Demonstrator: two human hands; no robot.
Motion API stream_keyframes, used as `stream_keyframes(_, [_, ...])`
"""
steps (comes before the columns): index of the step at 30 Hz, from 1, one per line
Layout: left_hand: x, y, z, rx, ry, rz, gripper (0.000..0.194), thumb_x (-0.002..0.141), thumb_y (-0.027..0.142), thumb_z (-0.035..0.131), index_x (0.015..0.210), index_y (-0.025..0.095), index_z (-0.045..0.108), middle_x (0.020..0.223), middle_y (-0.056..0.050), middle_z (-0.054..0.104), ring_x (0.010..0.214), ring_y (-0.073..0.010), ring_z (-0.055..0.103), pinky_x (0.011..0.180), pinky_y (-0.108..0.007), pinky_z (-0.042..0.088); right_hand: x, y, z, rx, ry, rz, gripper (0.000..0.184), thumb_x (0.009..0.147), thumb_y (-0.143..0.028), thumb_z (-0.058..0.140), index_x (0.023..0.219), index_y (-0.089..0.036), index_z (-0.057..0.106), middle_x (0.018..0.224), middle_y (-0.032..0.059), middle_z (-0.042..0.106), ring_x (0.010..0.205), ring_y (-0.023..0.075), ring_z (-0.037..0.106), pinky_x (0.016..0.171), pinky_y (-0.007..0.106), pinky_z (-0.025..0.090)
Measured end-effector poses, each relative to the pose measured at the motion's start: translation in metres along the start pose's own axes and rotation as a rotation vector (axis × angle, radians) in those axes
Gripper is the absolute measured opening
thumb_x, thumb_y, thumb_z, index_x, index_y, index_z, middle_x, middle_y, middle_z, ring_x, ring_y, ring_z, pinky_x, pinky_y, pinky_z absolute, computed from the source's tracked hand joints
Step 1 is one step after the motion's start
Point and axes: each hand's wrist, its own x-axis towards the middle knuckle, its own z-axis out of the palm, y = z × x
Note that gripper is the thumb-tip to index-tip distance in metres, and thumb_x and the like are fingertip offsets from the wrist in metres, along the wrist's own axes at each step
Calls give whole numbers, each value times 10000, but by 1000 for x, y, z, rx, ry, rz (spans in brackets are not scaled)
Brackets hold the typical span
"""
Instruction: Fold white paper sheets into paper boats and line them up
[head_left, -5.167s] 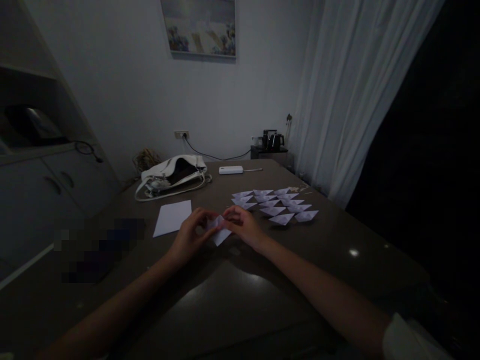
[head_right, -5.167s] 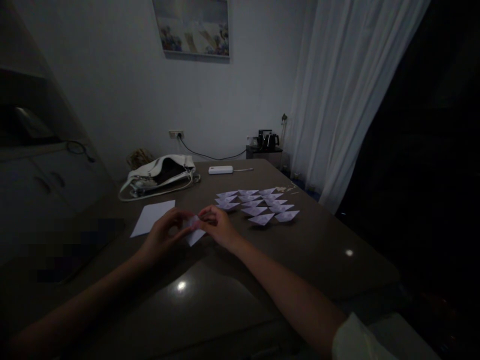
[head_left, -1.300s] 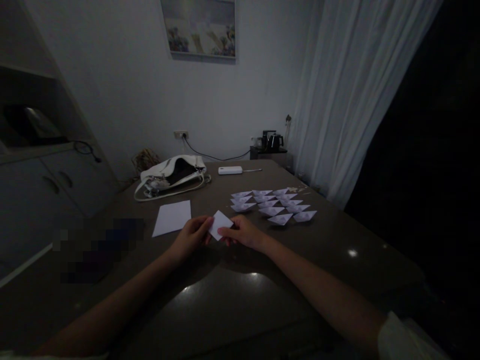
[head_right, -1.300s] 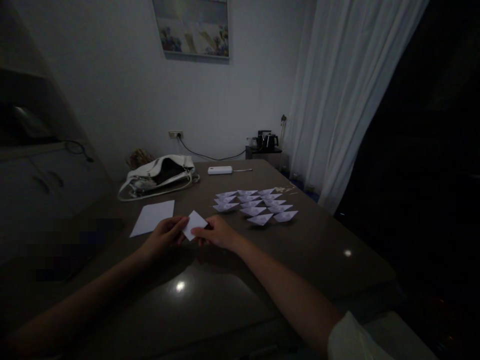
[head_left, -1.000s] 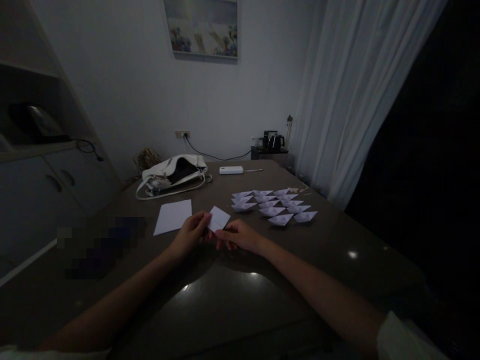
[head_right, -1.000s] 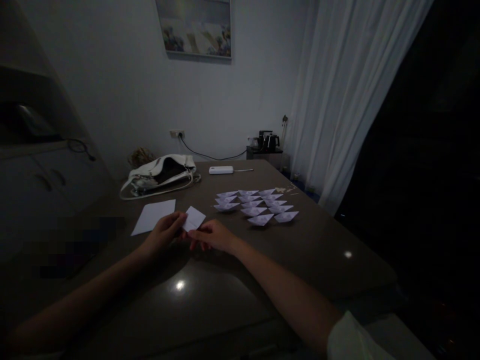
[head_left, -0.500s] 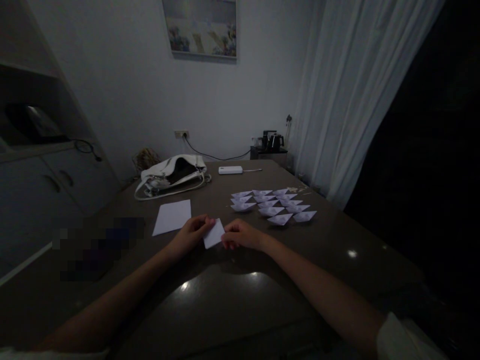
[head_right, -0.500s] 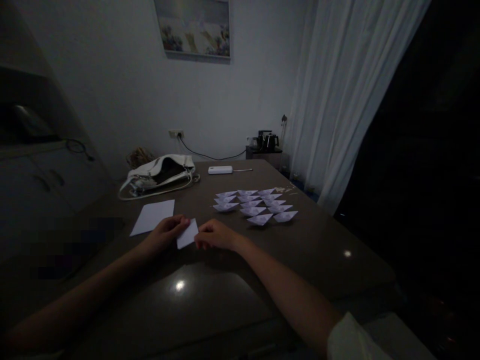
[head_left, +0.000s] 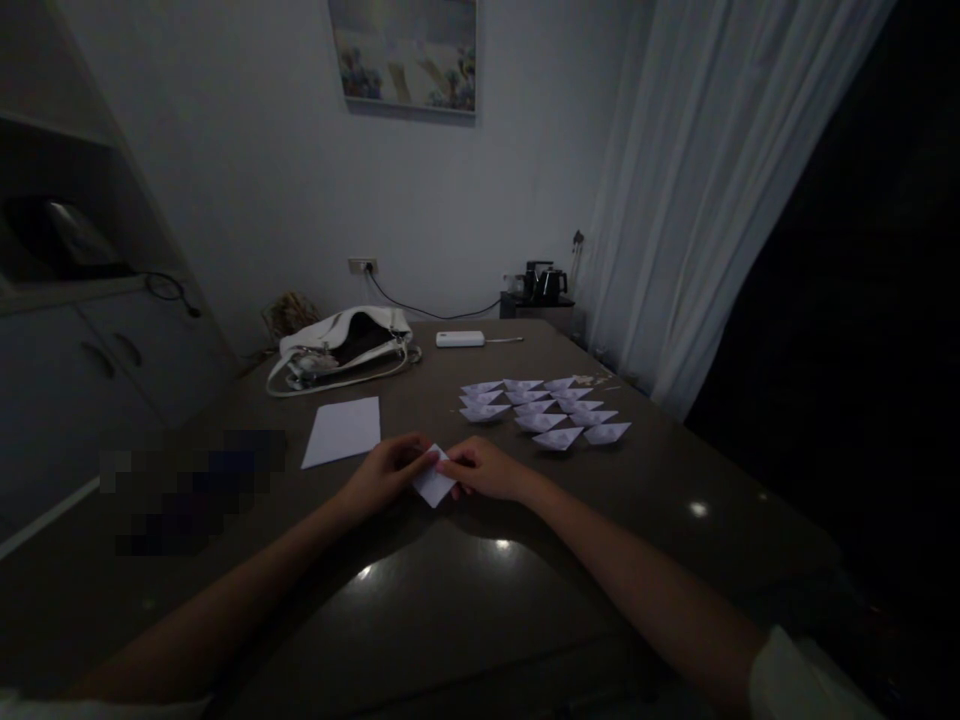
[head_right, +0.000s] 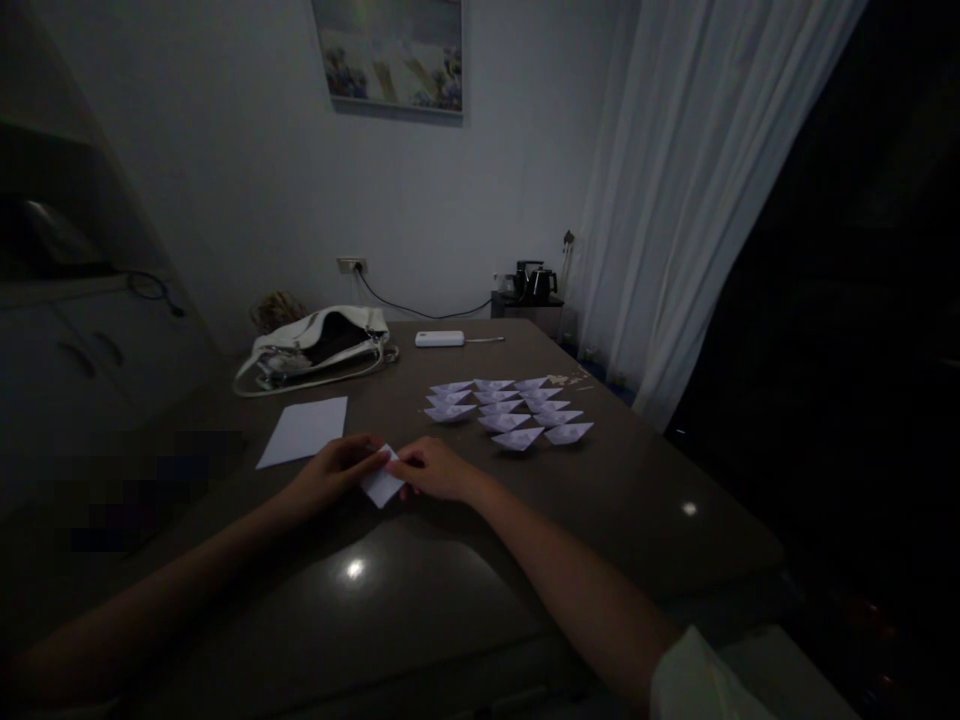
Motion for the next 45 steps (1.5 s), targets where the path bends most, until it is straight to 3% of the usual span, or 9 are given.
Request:
stream_keyframes(9, [-2, 12, 0, -35, 88, -12, 372, 736, 515, 623, 711, 146, 576, 608, -3, 611, 546, -146, 562, 493, -226, 411, 2, 7, 2, 106, 25, 26, 357, 777, -461, 602, 715, -110, 619, 529, -26, 519, 438, 68, 443, 423, 180, 322])
stream_keyframes(14, [-3, 8, 0, -120, 45, 32, 422, 745, 432, 655, 1051, 173, 524, 876, -49, 669, 731, -190, 639, 617, -281, 502, 3, 4, -4, 189, 188, 58, 288, 740, -398, 639, 712, -112, 610, 519, -33, 510, 440, 68, 431, 426, 184, 316])
stream_keyframes(17, [-3, 4, -4, -25, 25, 106, 436, 730, 385, 687, 1087, 183, 538, 870, -41, 662, 766, -193, 640, 693, -313, 515, 3, 2, -7, 267, 311, 99, 287, 738, -400, 636, 684, -121, 588, 518, -32, 513, 432, 67, 422, 424, 189, 317])
stream_keyframes(19, [-2, 2, -7, 44, 26, 135, 402, 732, 377, 690, 1064, 178, 582, 831, -36, 667, 787, -201, 643, 745, -329, 510, 2, 2, -8, 318, 313, 109, 296, 746, -406, 625, 675, -123, 577, 524, -27, 515, 438, 69, 429, 428, 191, 323])
stream_keyframes(22, [-1, -1, -11, 85, 48, 109, 374, 738, 415, 678, 1006, 159, 632, 808, -46, 688, 766, -212, 650, 722, -322, 510, 1, 0, -6, 373, 292, 109, 277, 736, -354, 650, 883, -127, 588, 585, -28, 546, 458, 76, 466, 442, 189, 352])
stream_keyframes(24, [0, -3, -11, 76, 66, 78, 372, 738, 442, 668, 962, 146, 652, 813, -57, 701, 764, -221, 654, 704, -317, 511, 1, 0, -5, 412, 318, 100, 450, 714, -286, 679, 1109, -164, 502, 650, -31, 578, 471, 80, 495, 454, 187, 377])
stream_keyframes(26, [1, -3, -11, 60, 74, 72, 370, 741, 447, 662, 945, 138, 660, 838, -71, 709, 784, -231, 657, 715, -325, 513, 1, 0, -4, 447, 327, 79, 578, 705, -242, 686, 1209, -203, 406, 687, -31, 595, 476, 83, 512, 452, 182, 385])
stream_keyframes(35, [0, -2, -15, 181, 113, 147, 372, 692, 400, 722, 957, 141, 700, 886, -86, 723, 818, -251, 660, 741, -340, 520, 0, -5, -3, 492, 256, 64, 479, 698, -211, 680, 1107, -219, 431, 685, -36, 602, 465, 79, 514, 439, 178, 393])
stream_keyframes(45, [-2, 5, -18, 263, 25, 186, 301, 765, 394, 654, 939, 158, 723, 879, -65, 736, 797, -230, 669, 710, -285, 507, 0, -4, -4, 425, 284, 66, 254, 729, -290, 663, 912, -172, 533, 648, -31, 576, 483, 72, 506, 449, 174, 392])
